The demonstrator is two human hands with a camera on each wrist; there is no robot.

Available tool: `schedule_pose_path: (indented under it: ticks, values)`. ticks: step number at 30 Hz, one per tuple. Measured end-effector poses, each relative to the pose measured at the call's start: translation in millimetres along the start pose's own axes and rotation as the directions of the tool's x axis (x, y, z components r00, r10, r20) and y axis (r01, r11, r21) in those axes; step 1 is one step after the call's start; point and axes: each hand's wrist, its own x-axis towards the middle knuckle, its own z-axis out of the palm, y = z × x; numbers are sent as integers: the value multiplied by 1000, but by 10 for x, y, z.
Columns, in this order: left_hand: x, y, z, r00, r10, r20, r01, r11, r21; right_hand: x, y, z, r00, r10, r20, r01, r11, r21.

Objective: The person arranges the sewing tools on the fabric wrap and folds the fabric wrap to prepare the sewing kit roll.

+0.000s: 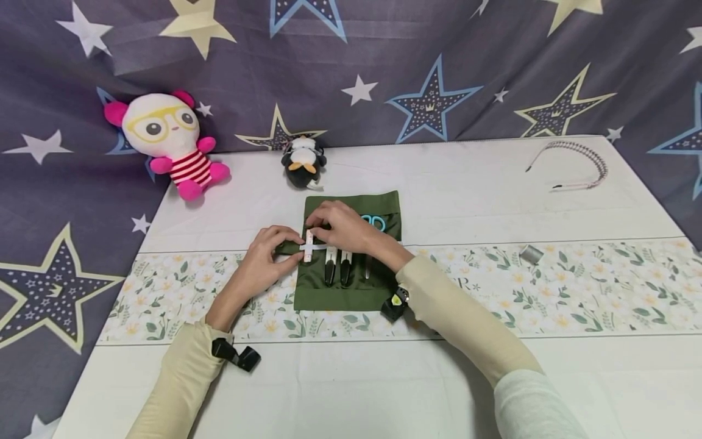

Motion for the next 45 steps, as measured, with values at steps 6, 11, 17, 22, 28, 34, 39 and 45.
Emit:
schedule_pose_path:
  ticks: [6,11,17,22,28,34,39,45]
  values:
    - [1,4,2,1000,-5,0,5,1000,1,-43,22,-99,1000,4,-27,-3,999,32]
    - [-1,14,-1,1000,-7,1,7,1000,2,-117,54,-188,999,9,-47,-7,999,54]
    - [-2,4,7,1000,-5,1,5,1000,2,-233,95,-313,995,48,-85,-45,998,45]
    - [-4,3,4,1000,-3,-4,3,1000,3,-351,150,-411,992,80,-99,-75,996,53]
    - [-3,7,3,1000,-16,1,16,1000,5,-501,252,-515,988,100,-120,-92,993,72]
    - [5,1,8,1000,-14,-1,14,1000,4,-665,344,-627,976,148,-161,-132,986,103]
    - [15,3,5,1000,-2,-11,2,1000,5,-816,430,-721,964,184,-193,-162,979,124]
    - [12,7,7,1000,-2,-10,2,1000,5,-1003,538,-811,946,220,-237,-193,972,131]
